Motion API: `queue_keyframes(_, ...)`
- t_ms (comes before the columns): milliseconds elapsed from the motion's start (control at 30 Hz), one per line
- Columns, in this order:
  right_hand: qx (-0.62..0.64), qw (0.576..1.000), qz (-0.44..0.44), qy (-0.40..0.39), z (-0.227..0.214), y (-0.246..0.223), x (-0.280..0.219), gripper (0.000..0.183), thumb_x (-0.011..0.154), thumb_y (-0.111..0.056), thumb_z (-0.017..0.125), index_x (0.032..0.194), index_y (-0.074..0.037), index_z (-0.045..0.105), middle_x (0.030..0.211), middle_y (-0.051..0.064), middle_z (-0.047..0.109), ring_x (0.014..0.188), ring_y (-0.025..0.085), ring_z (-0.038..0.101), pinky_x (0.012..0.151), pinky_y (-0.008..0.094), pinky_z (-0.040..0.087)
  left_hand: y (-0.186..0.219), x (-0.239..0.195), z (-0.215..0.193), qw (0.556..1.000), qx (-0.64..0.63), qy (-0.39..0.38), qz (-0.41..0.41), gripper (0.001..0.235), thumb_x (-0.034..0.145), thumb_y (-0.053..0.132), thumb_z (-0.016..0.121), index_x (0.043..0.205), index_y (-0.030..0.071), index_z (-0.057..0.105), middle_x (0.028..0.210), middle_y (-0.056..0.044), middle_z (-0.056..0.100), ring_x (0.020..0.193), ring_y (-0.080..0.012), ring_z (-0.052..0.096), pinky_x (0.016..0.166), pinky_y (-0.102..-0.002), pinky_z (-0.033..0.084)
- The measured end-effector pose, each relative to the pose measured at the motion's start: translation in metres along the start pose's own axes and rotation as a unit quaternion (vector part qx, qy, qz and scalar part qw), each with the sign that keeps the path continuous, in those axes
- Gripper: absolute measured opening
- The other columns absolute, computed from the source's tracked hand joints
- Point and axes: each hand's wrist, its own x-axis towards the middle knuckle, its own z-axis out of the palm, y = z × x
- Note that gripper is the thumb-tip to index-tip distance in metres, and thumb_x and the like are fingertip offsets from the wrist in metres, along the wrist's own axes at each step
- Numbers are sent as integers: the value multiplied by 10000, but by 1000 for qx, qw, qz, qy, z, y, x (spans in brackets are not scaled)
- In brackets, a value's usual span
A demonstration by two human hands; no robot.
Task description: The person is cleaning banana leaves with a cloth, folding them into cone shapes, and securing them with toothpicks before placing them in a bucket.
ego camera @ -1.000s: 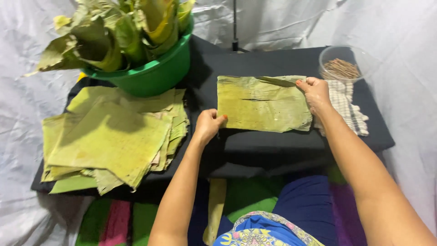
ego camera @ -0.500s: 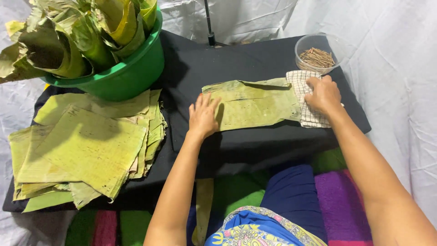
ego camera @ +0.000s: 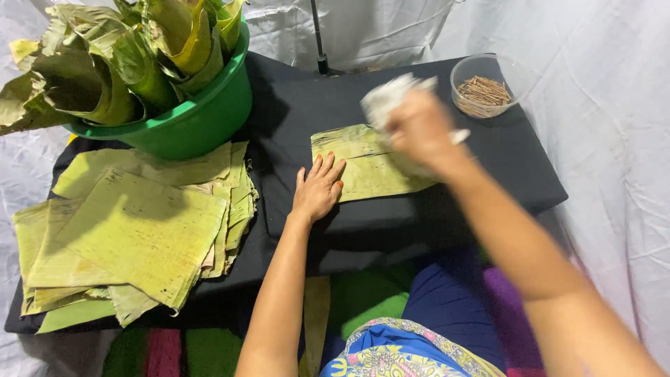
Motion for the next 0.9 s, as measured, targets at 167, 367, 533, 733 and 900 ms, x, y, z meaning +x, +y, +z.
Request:
queue_keyframes(167, 4, 994, 0, -106, 83, -48, -35, 385, 863, -342, 672, 1248, -338, 680, 1237, 62, 576, 1169, 339, 523, 875, 563, 499, -7, 3, 9, 1000, 11, 9, 7, 603, 1066, 454, 276, 1643, 286, 229, 1732, 7, 113, 1592, -249, 68, 1253, -572, 49)
queue_keyframes(367, -9, 985, 87, -149, 82, 17, -64, 426, 1017, -336, 522, 1426, -450, 562, 1484, -12, 539, 1346, 296, 468, 1006, 615, 447, -8, 1, 12, 1000, 17, 7, 13, 612, 1070, 481, 251, 1646, 280, 203, 1731, 11, 108, 1590, -248, 74, 1251, -579, 52)
queue_keyframes(533, -45, 972, 163, -164, 80, 67, -54, 414, 1006, -305, 530, 1367, -494, 599, 1473, -93, 519, 1265, 294, 447, 921, 520, 504, -8, 3, 12, 1000, 24, 17, 11, 612, 1067, 499, 256, 1644, 302, 201, 1729, 35, 113, 1589, -231, 75, 1251, -573, 55)
queue_keyframes(733, -96, 995, -9, 1, 72, -18, -34, 569, 756, -73, 629, 1276, -273, 746, 1306, 131, 615, 1129, 441, 553, 756, 546, 572, -8, 4, 14, 1000, 22, 18, 9, 611, 1068, 497, 258, 1644, 301, 206, 1728, 36, 119, 1588, -233, 76, 1251, -570, 49)
queue_keyframes(900, 43, 988, 66, -133, 88, -12, -59, 635, 897, -92, 556, 1472, -361, 567, 1463, 68, 524, 1201, 402, 485, 873, 614, 539, -8, 4, 14, 999, 28, 23, 2, 609, 1068, 510, 242, 1643, 310, 210, 1729, 53, 107, 1590, -218, 72, 1253, -556, 43)
